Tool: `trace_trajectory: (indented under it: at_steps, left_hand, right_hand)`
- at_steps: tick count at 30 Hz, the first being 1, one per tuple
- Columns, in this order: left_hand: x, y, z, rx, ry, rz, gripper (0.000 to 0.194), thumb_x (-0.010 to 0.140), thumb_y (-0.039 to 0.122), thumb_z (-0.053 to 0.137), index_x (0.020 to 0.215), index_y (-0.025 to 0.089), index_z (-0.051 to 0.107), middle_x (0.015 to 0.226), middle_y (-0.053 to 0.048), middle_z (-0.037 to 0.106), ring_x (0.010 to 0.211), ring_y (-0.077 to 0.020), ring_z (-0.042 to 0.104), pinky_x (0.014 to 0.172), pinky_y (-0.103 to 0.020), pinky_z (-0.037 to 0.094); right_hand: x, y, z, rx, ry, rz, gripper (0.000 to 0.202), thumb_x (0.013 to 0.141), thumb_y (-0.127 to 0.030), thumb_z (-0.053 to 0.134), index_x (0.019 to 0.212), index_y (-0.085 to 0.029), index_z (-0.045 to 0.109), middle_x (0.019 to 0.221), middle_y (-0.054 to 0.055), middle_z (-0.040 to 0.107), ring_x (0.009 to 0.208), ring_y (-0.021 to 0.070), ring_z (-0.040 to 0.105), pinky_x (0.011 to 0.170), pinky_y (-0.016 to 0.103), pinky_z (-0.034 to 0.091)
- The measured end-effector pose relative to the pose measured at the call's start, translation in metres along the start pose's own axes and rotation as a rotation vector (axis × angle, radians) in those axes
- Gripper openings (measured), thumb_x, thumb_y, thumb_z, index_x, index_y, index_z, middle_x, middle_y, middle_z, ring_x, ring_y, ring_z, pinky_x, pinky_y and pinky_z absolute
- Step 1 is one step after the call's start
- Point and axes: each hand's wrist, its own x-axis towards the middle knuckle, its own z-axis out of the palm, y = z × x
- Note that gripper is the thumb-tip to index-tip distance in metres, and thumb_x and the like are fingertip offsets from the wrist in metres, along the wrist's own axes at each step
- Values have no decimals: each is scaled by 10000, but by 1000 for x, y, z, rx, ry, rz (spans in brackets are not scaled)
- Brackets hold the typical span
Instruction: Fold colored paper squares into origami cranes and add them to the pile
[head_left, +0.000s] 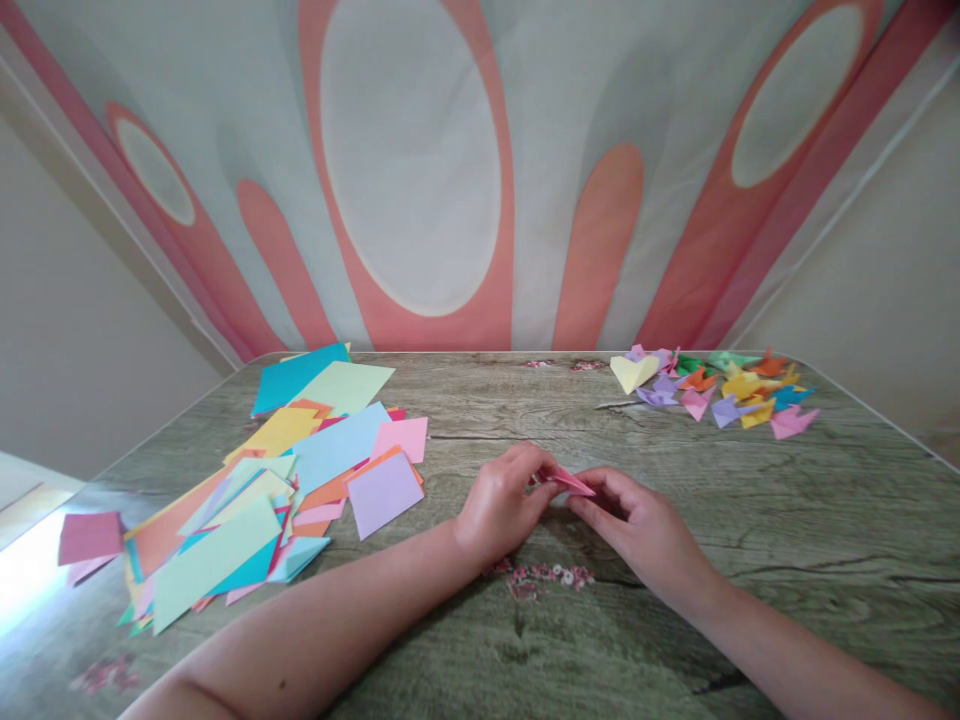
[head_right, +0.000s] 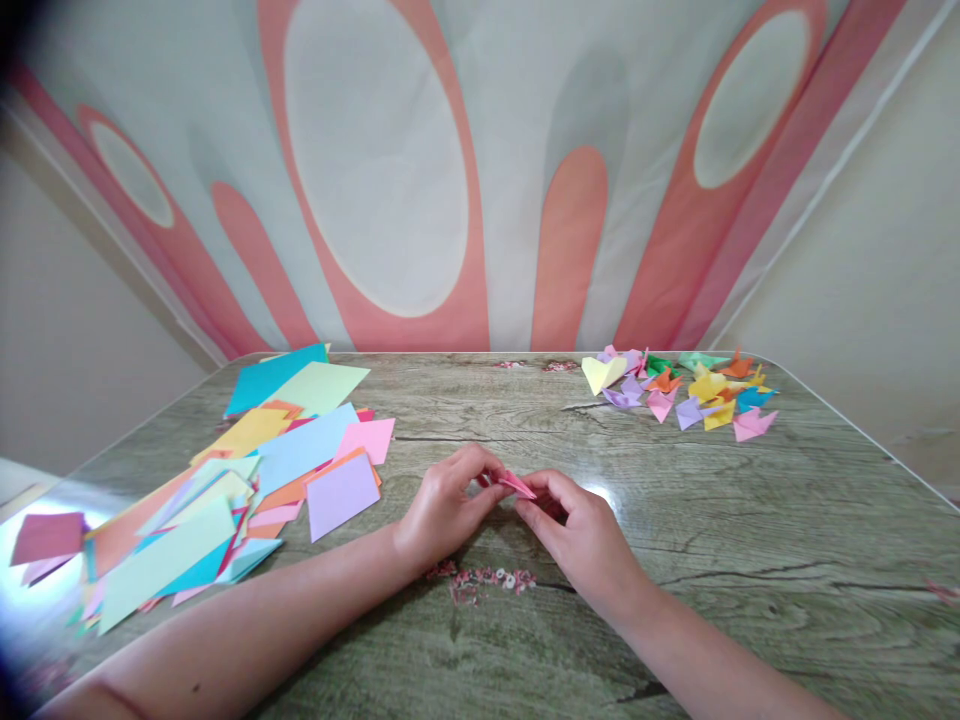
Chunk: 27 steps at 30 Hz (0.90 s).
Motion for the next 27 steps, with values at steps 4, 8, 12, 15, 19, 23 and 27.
trace_trajectory:
  at_steps: [4,8,12,15,19,23,27]
  left_hand:
    - [0,0,1,-92,-31,-27,81,843,234,596,836,157,620,822,-31,635,789,-142,579,738,-254,441]
    - [1,-3,6,-415,-134,-218,164,838,307,603,862,144,604,782,-20,640,717,-130,590,693,-252,464]
    - [3,-5,8,-753,-212,-332,220,822,320,623,901,121,570,777,-32,659,714,-134,623,698,-260,486]
    - [5,-6,7,-803,-243,-372,258,809,350,640,879,113,566,765,-52,678,705,-140,637,687,-258,482]
    - [5,-9,5,-827,-293,-399,301,796,392,649,877,113,570,771,-69,688,709,-149,652,667,-251,474]
    - [5,-10,6,-842,-321,-408,289,801,383,645,864,111,571,773,-74,687,702,-148,656,650,-241,468]
    - [4,-6,6,-815,-341,-416,264,812,366,629,866,111,587,817,-86,697,743,-156,659,686,-253,480]
  right_hand:
    - [0,1,-1,-35,3,6,186,846,-357,567,950,-219,639,884,21,709,764,182,645,698,276,496]
    - [0,-1,-3,-41,-3,1,195,853,-383,573,911,-213,649,856,10,693,751,169,627,692,264,470]
    - [1,-5,-6,29,-34,-10,244,893,-411,521,934,-212,657,883,14,696,817,171,627,741,257,457]
    - [2,-5,-9,58,-52,-20,280,920,-419,472,920,-208,656,873,12,689,837,166,617,770,250,447]
    - [3,-3,-10,42,-57,4,275,916,-422,478,864,-207,641,810,-4,672,784,157,602,736,244,440]
    - [3,1,-8,45,-30,9,248,916,-401,477,938,-206,628,851,5,668,803,157,605,737,245,451]
    - [2,1,-6,23,22,-8,222,894,-379,515,999,-205,603,919,24,674,832,167,620,741,258,463]
